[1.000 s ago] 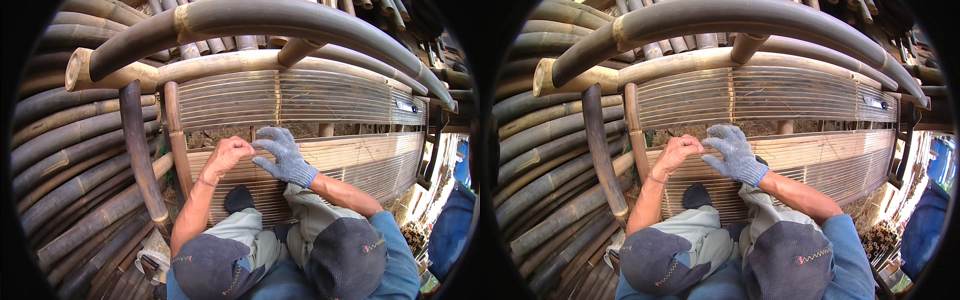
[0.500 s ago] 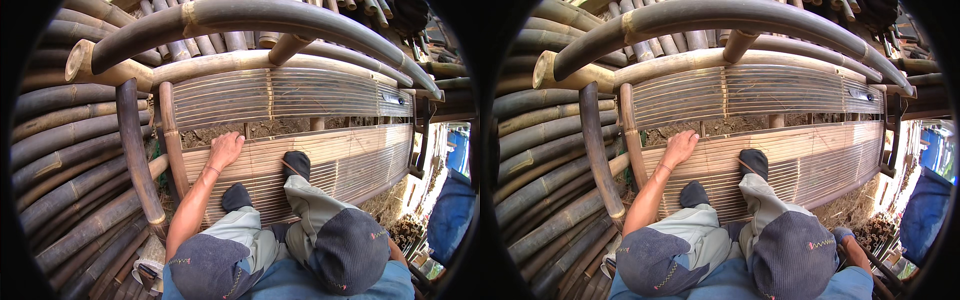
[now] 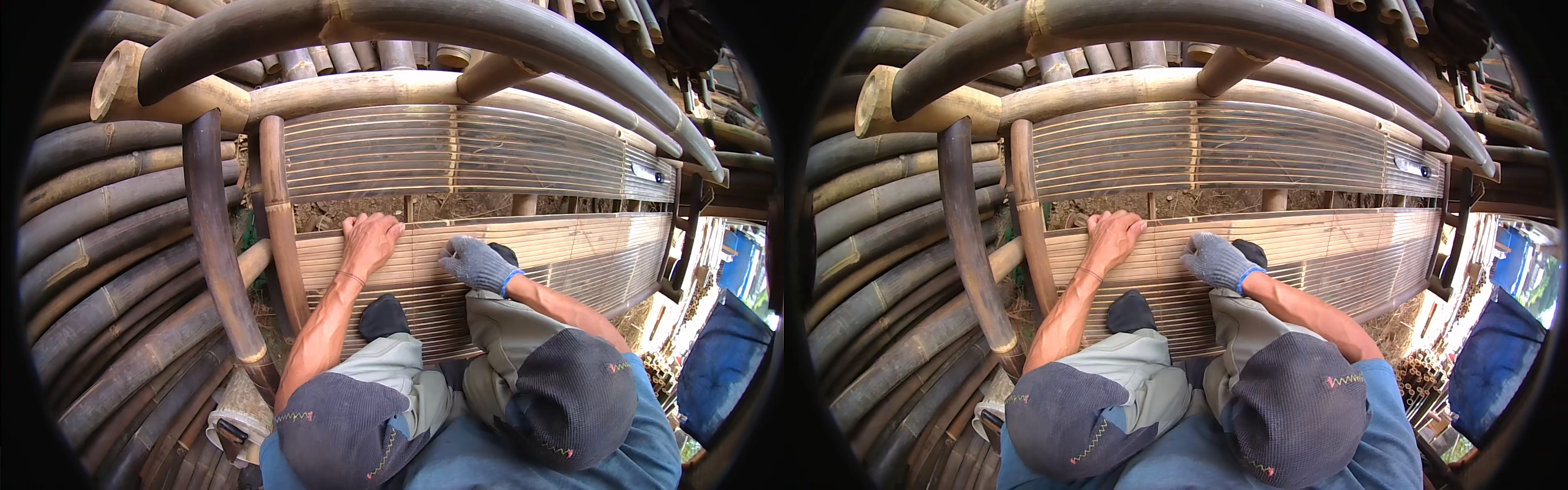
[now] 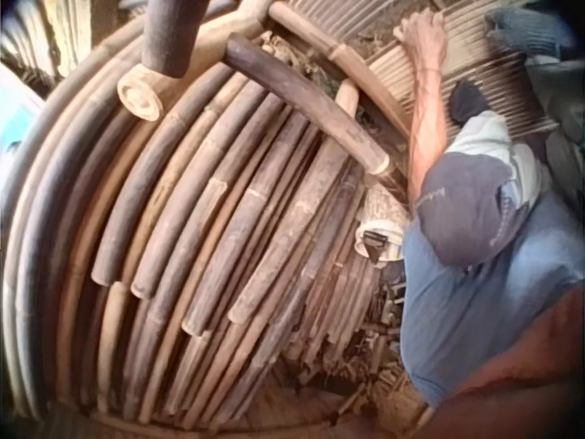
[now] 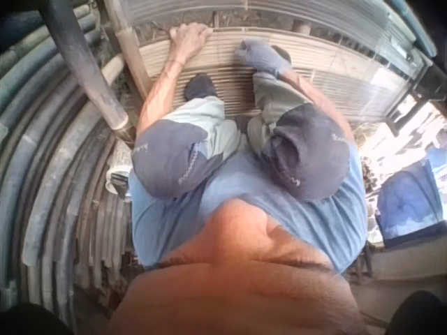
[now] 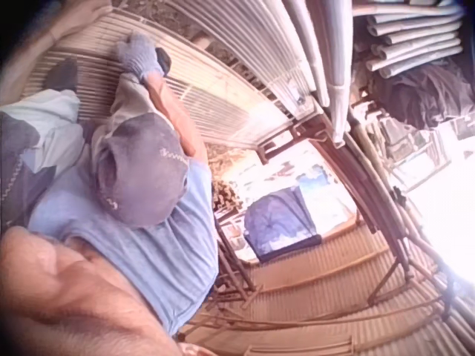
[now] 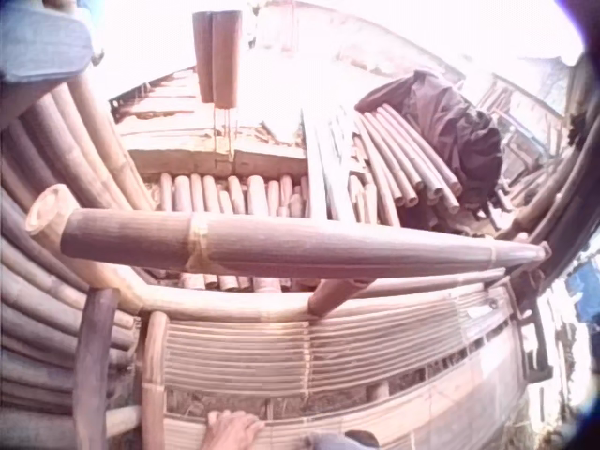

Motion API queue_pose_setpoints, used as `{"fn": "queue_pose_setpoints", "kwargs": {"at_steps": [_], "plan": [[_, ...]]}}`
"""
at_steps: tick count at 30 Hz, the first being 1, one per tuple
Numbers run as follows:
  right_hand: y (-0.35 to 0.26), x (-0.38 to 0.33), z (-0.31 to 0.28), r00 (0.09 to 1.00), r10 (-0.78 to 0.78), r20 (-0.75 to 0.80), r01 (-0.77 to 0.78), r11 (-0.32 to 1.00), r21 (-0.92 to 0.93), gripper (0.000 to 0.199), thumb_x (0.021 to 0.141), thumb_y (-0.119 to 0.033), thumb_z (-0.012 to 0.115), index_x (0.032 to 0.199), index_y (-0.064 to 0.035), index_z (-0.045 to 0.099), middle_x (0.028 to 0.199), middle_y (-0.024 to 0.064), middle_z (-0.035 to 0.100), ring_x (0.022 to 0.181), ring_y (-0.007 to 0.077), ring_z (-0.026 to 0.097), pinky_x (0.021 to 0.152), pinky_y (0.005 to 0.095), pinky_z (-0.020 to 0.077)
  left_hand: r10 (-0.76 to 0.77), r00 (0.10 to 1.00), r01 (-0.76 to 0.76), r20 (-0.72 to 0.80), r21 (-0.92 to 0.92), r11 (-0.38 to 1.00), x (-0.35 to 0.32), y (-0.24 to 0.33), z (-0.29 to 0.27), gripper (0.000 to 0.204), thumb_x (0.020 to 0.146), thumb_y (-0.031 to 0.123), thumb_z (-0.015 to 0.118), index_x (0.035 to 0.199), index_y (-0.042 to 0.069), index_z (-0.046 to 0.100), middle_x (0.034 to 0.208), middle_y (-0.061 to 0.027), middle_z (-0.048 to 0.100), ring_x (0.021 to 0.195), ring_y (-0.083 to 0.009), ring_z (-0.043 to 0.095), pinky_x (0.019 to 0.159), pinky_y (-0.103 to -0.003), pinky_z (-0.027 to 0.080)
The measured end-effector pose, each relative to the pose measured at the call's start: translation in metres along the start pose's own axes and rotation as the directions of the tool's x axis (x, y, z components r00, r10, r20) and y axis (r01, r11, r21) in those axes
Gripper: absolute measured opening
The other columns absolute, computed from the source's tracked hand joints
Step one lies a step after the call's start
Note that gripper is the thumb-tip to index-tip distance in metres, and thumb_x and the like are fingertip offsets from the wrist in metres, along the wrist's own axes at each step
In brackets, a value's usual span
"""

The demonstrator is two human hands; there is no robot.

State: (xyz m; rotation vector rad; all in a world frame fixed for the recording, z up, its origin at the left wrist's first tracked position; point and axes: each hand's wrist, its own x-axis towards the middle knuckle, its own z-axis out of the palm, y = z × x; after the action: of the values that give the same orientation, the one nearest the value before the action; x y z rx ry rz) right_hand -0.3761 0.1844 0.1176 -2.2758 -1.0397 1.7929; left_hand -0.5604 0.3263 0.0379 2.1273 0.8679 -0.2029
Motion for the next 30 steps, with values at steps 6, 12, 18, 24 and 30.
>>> {"fn": "queue_pose_setpoints", "kwargs": {"at_steps": [6, 12, 18, 24, 30], "plan": [[-0.055, -0.024, -0.041, 0.76, -0.584, -0.286, 0.484, 0.802, -0.351, 0.024, 0.095, -0.027, 0.064, 0.087, -0.0041, 0.068, 0.093, 0.0191, 0.067, 0.085, 0.0362, 0.064, 0.076, 0.0445, 0.0511, -0.006, 1.0, 0.006, -0.022, -0.013, 1.0, -0.002, -0.008, 0.003, 0.028, 0.098, 0.036, 0.058, 0.109, 0.016, 0.072, 0.1, -0.0091, 0.065, 0.1, -0.0302, 0.057, 0.096, -0.047, 0.031], [-0.08, 0.005, -0.103, 0.836, -0.541, -0.089, 0.34, 0.385, 0.858, 0.039, 0.099, -0.034, 0.058, 0.078, -0.0031, 0.069, 0.074, 0.0138, 0.069, 0.057, 0.0178, 0.063, 0.058, 0.0328, 0.0522, 0.026, 0.996, -0.028, -0.089, -0.016, 0.999, 0.002, -0.006, 0.008, 0.029, 0.098, 0.037, 0.056, 0.11, 0.017, 0.072, 0.101, -0.0115, 0.062, 0.102, -0.0305, 0.055, 0.096, -0.047, 0.031], [-0.007, 0.011, -0.012, 0.928, -0.371, 0.043, 0.33, 0.761, -0.559, 0.047, 0.101, -0.036, 0.047, 0.074, -0.0021, 0.066, 0.074, 0.0203, 0.068, 0.068, 0.0409, 0.063, 0.068, 0.0462, 0.0511, 0.056, 0.995, -0.054, -0.084, 0.018, 0.998, 0.004, -0.008, 0.012, 0.029, 0.098, 0.037, 0.055, 0.098, 0.016, 0.075, 0.095, -0.01, 0.059, 0.098, -0.0305, 0.052, 0.096, -0.048, 0.03], [-0.044, 0.014, 0.019, 0.897, -0.439, -0.047, 0.438, 0.898, -0.031, 0.039, 0.098, -0.027, 0.049, 0.074, 0.0005, 0.061, 0.07, 0.0216, 0.063, 0.063, 0.0383, 0.06, 0.064, 0.0481, 0.0501, 0.042, 0.997, -0.041, -0.064, 0.003, 0.999, 0.003, -0.002, 0.008, 0.025, 0.096, 0.034, 0.058, 0.098, 0.015, 0.075, 0.097, -0.0078, 0.059, 0.101, -0.0281, 0.052, 0.097, -0.049, 0.029], [0.007, -0.016, -0.003, 0.984, -0.177, 0.009, 0.172, 0.969, 0.179, 0.048, 0.099, -0.04, 0.05, 0.077, 0.0011, 0.063, 0.063, 0.0142, 0.059, 0.06, 0.0238, 0.06, 0.06, 0.0397, 0.0481, 0.099, 0.983, -0.106, -0.152, -0.039, 0.994, -0.002, -0.013, 0.005, 0.023, 0.096, 0.033, 0.061, 0.097, 0.015, 0.075, 0.095, -0.0061, 0.061, 0.099, -0.0271, 0.053, 0.097, -0.046, 0.03]]}}
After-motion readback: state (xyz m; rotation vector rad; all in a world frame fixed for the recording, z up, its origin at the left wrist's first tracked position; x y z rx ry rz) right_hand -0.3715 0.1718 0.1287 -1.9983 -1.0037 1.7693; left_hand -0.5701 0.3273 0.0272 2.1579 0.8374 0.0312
